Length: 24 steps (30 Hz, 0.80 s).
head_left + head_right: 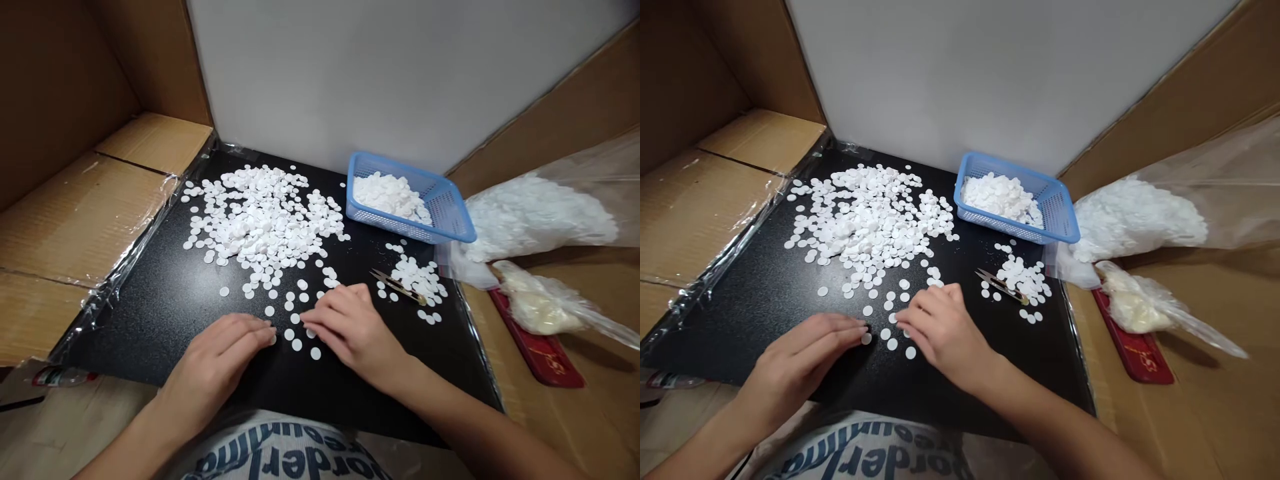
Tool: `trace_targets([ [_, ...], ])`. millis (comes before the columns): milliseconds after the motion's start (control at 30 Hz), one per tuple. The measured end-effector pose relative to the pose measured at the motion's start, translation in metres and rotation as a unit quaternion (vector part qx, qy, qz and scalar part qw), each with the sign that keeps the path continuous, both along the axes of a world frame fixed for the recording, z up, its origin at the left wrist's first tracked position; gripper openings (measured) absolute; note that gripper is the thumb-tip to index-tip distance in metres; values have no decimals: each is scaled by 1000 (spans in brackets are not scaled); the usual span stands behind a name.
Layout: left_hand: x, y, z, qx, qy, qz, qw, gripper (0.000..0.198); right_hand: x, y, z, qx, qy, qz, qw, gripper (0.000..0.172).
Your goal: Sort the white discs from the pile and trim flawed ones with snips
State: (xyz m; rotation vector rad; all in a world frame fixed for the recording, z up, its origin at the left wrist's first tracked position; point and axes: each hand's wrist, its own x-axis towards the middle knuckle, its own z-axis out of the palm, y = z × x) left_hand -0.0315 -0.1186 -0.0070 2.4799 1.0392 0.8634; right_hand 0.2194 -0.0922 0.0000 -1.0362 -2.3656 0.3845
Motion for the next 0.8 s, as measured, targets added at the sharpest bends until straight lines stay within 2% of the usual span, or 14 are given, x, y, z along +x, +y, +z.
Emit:
trace_targets([
  [100,-5,4,-3,-25,-7,75,997,23,16,10,1,-2,5,-58,998,12],
  [167,-6,7,-3,-32,-9,97,995,22,26,15,2,-9,9,-80,997,11],
  [433,5,14,-1,-52,5,47,998,20,38,19,7,-58,52,-99,992,12],
  [600,16,15,-6,-49,21,20,998,16,36,21,6,-85,58,-105,989,12],
  [800,24,17,-11,-53,39,12,998,19,36,22,4,-121,51,-76,988,9],
])
